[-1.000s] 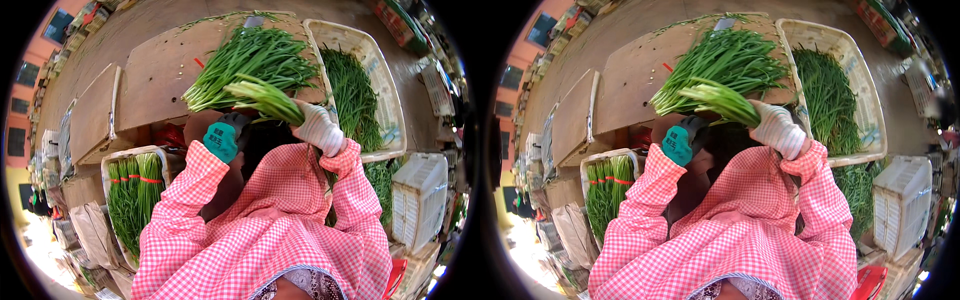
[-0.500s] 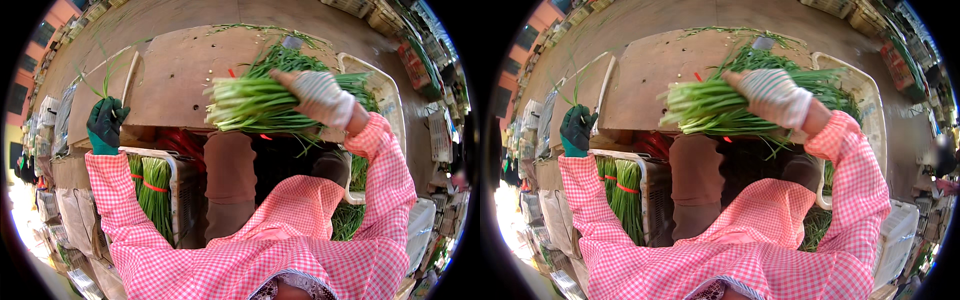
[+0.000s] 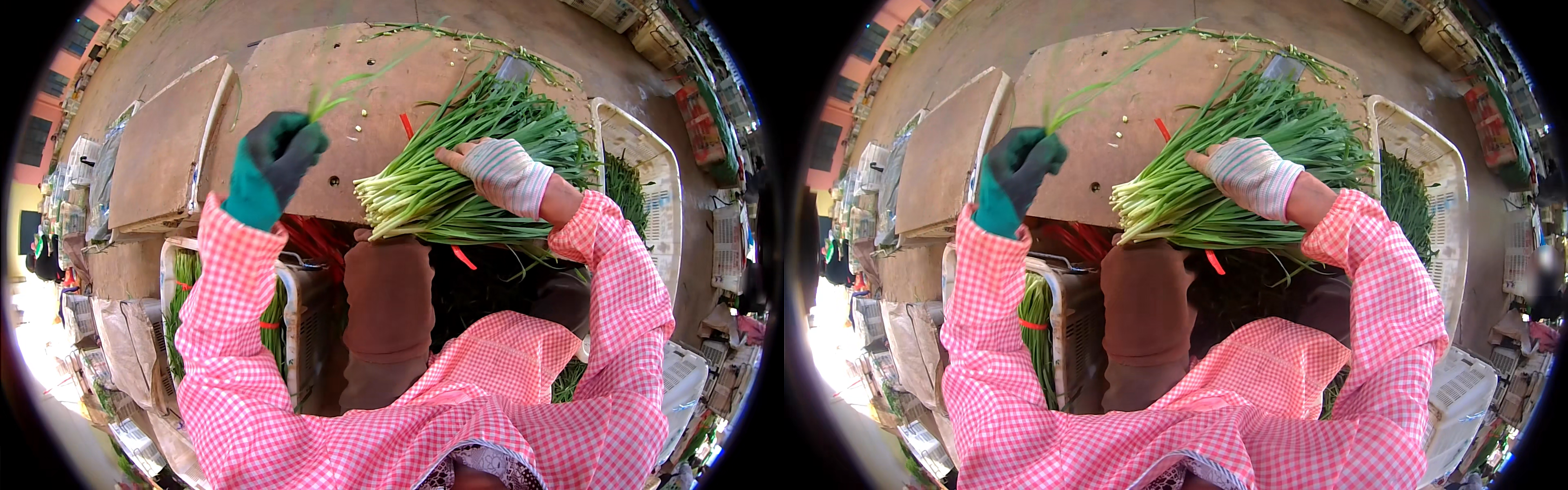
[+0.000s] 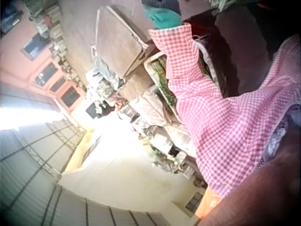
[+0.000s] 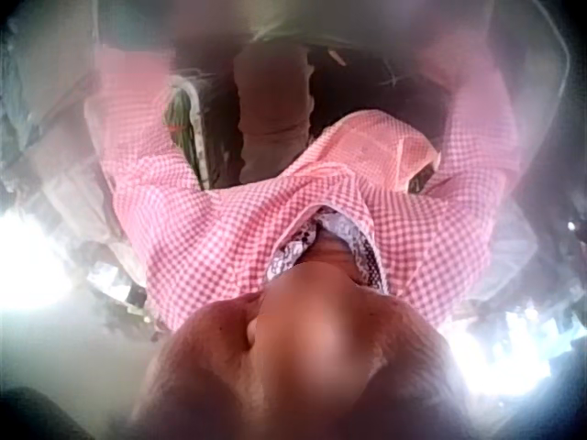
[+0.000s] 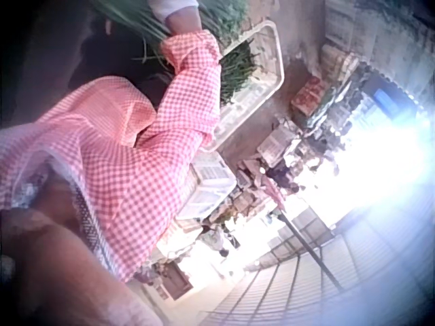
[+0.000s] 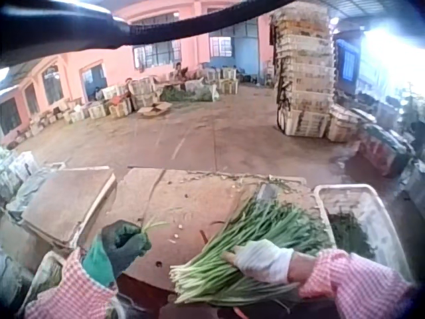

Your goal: The person sorts chives by pulling handfuls from large crates, aligning the stems, and bundling them onto a wooden work surface. The person uses their hands to pick through the greens, removes individual stray leaves, and secures a bundle with a red rubber band.

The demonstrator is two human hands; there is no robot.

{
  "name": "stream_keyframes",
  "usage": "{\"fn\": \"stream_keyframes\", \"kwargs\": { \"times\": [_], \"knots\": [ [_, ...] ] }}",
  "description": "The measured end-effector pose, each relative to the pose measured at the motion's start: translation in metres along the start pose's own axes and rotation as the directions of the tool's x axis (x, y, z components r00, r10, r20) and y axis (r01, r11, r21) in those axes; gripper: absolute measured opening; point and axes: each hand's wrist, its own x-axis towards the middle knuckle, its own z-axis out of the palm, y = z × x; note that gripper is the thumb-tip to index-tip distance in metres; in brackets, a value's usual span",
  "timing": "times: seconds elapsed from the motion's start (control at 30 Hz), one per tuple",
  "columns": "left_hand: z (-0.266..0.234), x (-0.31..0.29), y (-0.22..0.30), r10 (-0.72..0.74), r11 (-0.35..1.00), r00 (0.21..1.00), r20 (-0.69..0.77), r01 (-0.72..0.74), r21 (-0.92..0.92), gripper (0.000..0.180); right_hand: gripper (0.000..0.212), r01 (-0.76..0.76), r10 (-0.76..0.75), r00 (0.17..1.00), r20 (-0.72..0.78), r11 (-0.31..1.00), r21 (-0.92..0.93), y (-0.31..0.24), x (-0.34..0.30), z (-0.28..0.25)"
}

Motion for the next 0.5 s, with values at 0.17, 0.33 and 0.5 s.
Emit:
{"fn": "stream_keyframes", "kwargs": {
  "times": [0.17,0.33,0.5],
  "knots": [
    [0.059,0.031,0.003,0.103,0.98,0.956,0.274,-0.146,0.138,0.014,0.06,-0.056,0.056,0.998,0.001,0.998,0.014,-0.003,0.001,0.001],
    [0.095,0.022,-0.045,0.027,0.838,0.913,0.406,-0.243,0.488,0.018,0.066,-0.14,0.129,0.988,0.082,0.979,0.15,-0.014,-0.016,-0.014],
    [0.093,0.021,-0.048,0.016,0.843,0.911,0.412,-0.234,0.485,0.02,0.061,-0.11,0.136,0.984,-0.118,0.972,0.21,-0.012,-0.048,-0.019]
  ]
}}
